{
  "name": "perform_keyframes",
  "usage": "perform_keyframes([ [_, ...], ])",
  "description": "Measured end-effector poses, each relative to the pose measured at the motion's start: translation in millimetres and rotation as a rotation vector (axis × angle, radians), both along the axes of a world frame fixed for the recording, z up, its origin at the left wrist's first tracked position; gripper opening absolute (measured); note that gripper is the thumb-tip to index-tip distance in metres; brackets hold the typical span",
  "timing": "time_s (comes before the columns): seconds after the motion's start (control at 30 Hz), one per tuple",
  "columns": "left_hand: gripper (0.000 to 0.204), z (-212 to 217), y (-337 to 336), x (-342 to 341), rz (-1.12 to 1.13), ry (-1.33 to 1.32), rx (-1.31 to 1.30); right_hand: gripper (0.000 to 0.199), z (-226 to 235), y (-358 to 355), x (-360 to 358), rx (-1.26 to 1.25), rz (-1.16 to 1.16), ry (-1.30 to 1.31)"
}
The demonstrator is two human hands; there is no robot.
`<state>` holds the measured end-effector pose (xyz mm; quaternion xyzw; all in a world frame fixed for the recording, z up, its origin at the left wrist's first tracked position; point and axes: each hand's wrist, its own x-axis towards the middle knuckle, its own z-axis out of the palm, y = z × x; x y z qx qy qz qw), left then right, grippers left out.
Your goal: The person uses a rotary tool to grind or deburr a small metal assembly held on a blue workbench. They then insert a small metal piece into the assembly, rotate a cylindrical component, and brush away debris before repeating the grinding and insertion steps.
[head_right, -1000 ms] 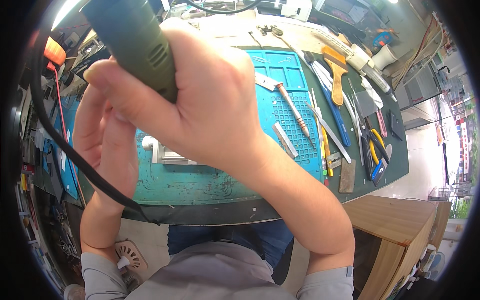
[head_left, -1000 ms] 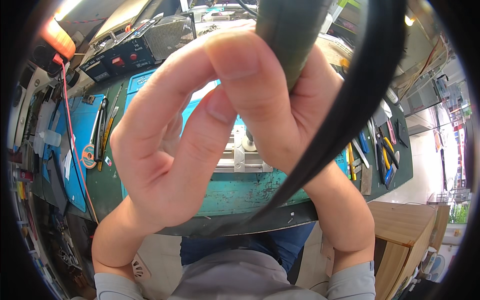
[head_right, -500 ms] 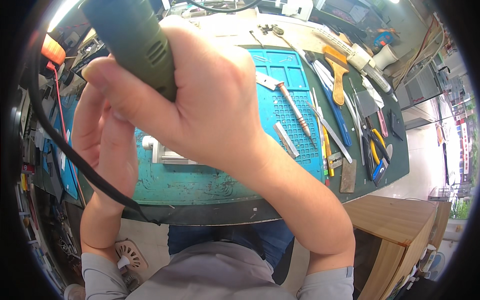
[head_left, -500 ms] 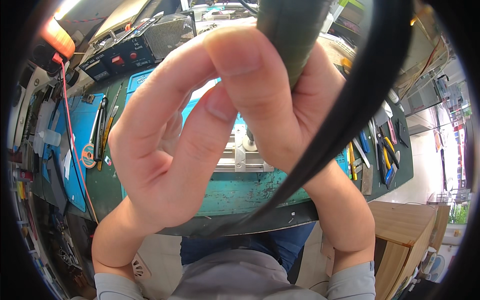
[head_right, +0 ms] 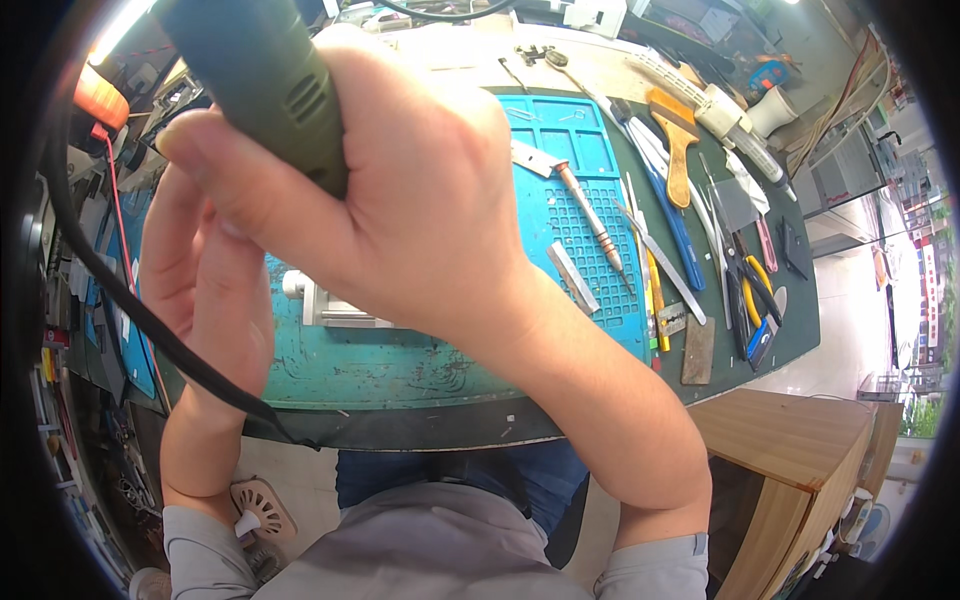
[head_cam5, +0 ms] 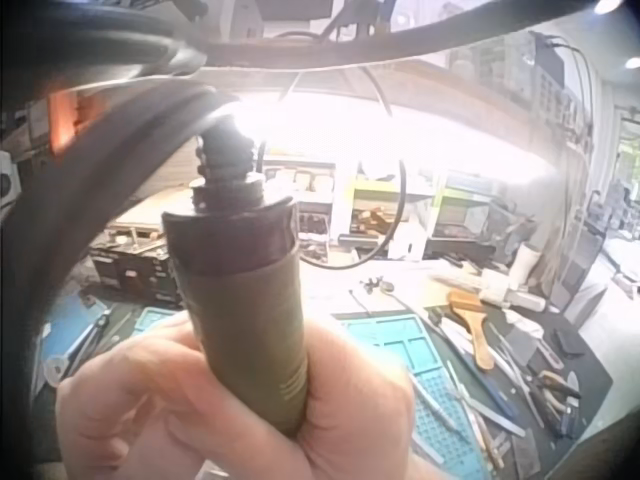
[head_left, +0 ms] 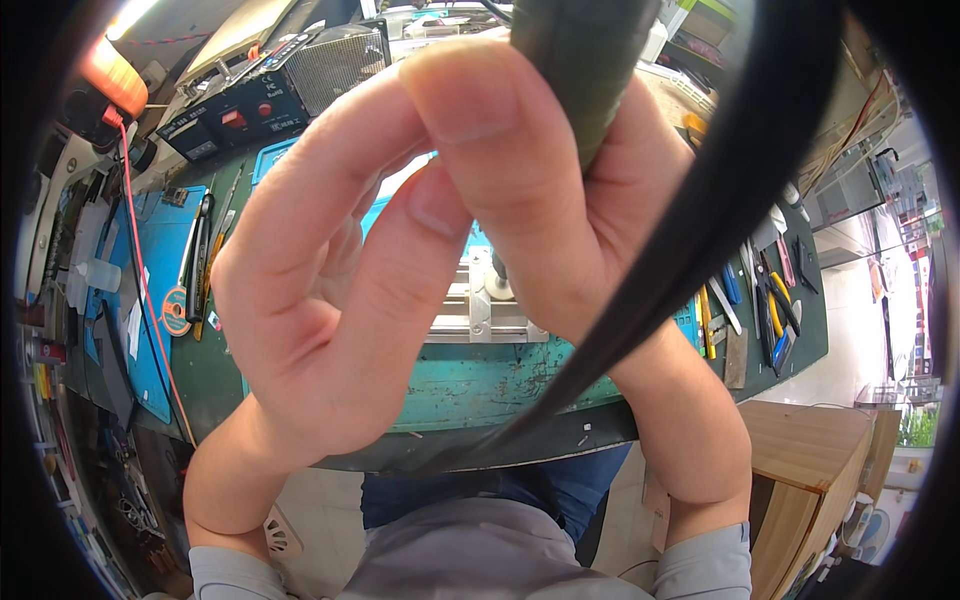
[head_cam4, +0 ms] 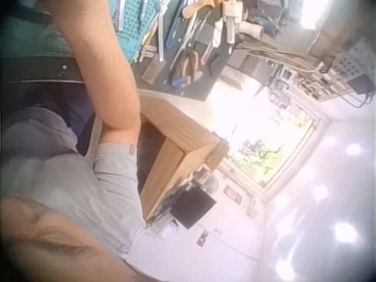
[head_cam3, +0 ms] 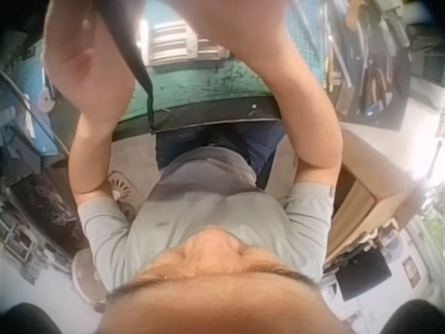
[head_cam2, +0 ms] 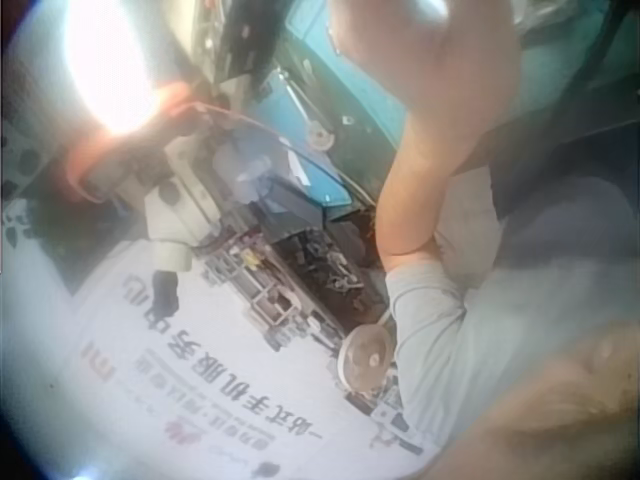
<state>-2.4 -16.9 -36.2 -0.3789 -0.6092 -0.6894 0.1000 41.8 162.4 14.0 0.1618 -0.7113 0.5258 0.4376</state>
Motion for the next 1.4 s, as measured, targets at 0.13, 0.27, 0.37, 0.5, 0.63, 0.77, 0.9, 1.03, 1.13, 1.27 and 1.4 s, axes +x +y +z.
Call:
perform_keyframes([
  [0.13,0.051,16.2,-12.6,-1.5,-0.007,0.050,-0.188,0.029,-0.8,4.0,0.7,0.025,0.009,-0.007],
  [0.27,0.051,9.7,10.2,14.2,0.002,-0.059,0.068,0.029,-2.6,0.6,-2.5,0.019,0.019,0.006],
  [0.37,0.051,23.0,13.0,14.4,-0.167,-0.049,0.105,0.029,-1.4,4.5,-1.5,0.027,0.001,0.007],
  [0.5,0.052,5.4,10.7,8.3,-0.073,-0.063,0.124,0.029,-1.0,2.8,-1.7,0.029,0.006,0.013],
  [0.63,0.053,7.4,11.2,10.4,-0.068,-0.070,0.116,0.029,-1.4,1.5,-1.6,0.026,0.006,0.013],
  [0.77,0.053,18.8,4.1,6.8,-0.227,-0.060,0.090,0.029,-3.7,2.9,0.3,0.030,0.003,0.011],
  [0.9,0.053,15.8,4.9,8.0,-0.166,-0.076,0.119,0.029,-3.4,0.5,0.3,0.027,0.004,0.012],
  [1.03,0.053,4.7,11.4,8.4,-0.081,-0.067,0.146,0.029,-2.7,0.0,0.5,0.029,0.004,0.012],
  [1.13,0.053,15.2,1.1,3.3,-0.261,-0.053,0.121,0.029,-2.7,0.7,1.3,0.031,0.003,0.008],
  [1.27,0.052,17.5,2.6,4.3,-0.261,-0.045,0.114,0.029,-0.6,0.3,2.3,0.037,0.015,0.002],
  [1.4,0.051,4.7,7.0,1.0,-0.157,-0.037,0.120,0.029,-1.2,1.4,3.2,0.044,0.027,-0.004],
])
